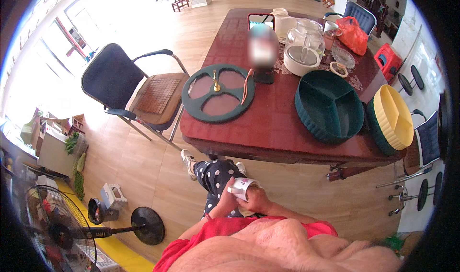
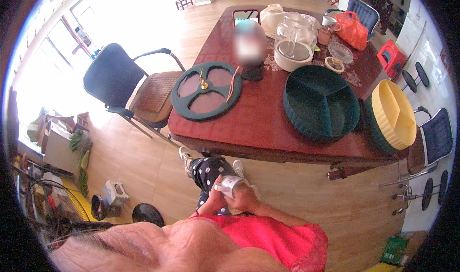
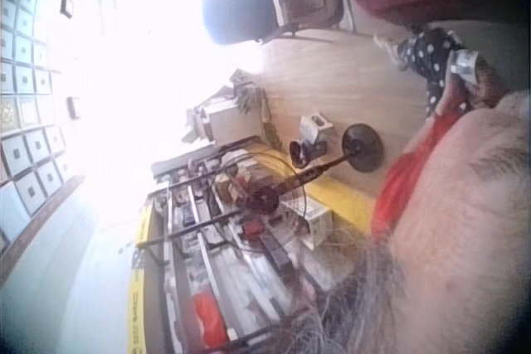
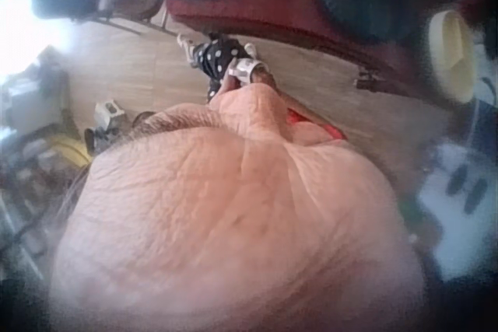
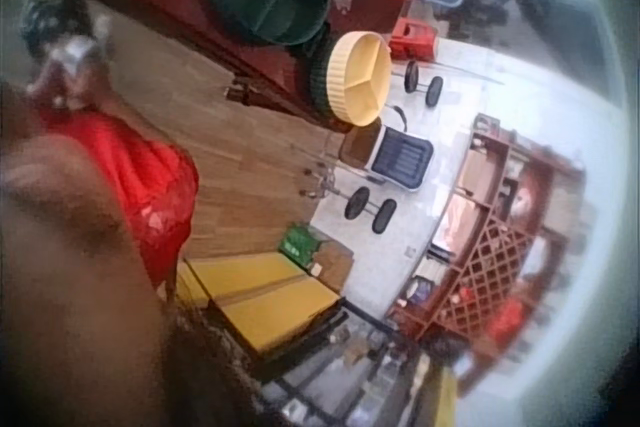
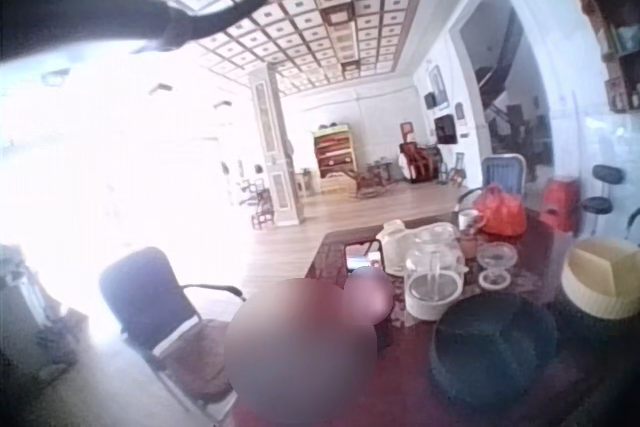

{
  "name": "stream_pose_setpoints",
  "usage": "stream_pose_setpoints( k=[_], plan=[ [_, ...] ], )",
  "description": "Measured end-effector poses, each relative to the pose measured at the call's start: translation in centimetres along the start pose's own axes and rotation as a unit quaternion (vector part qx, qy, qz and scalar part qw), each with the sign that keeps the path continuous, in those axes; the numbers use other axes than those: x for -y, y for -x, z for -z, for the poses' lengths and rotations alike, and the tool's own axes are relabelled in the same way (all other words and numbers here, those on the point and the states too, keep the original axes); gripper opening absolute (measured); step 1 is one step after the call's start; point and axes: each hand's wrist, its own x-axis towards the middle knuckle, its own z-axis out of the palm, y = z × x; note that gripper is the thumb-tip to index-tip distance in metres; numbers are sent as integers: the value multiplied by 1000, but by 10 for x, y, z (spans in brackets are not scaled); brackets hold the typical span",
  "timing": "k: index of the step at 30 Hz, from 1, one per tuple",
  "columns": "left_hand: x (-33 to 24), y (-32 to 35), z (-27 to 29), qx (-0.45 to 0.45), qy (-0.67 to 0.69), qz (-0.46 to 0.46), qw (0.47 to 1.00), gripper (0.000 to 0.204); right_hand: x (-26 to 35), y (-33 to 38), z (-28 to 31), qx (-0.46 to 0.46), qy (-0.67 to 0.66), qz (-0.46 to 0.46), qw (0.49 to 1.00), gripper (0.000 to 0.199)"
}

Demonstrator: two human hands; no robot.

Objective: The person wipes the inside and outside of a mug using a cloth while holding the mug in their other hand, then places the mug on the table.

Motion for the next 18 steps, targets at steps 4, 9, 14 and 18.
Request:
stream_pose_setpoints(
  k=[4,9,14,18],
  plan=[
    [1,-15,16,24,20,7,1000,53,4,0,3,25,12,18,999,48],
    [1,-6,19,55,2,1,999,55,16,1,6,30,-16,-5,999,46],
    [-11,9,10,55,-14,104,993,56,13,11,-1,34,-49,-45,997,48],
    [-48,31,-18,-37,-507,-5,861,44,36,12,20,66,-129,-135,980,48]
  ],
)
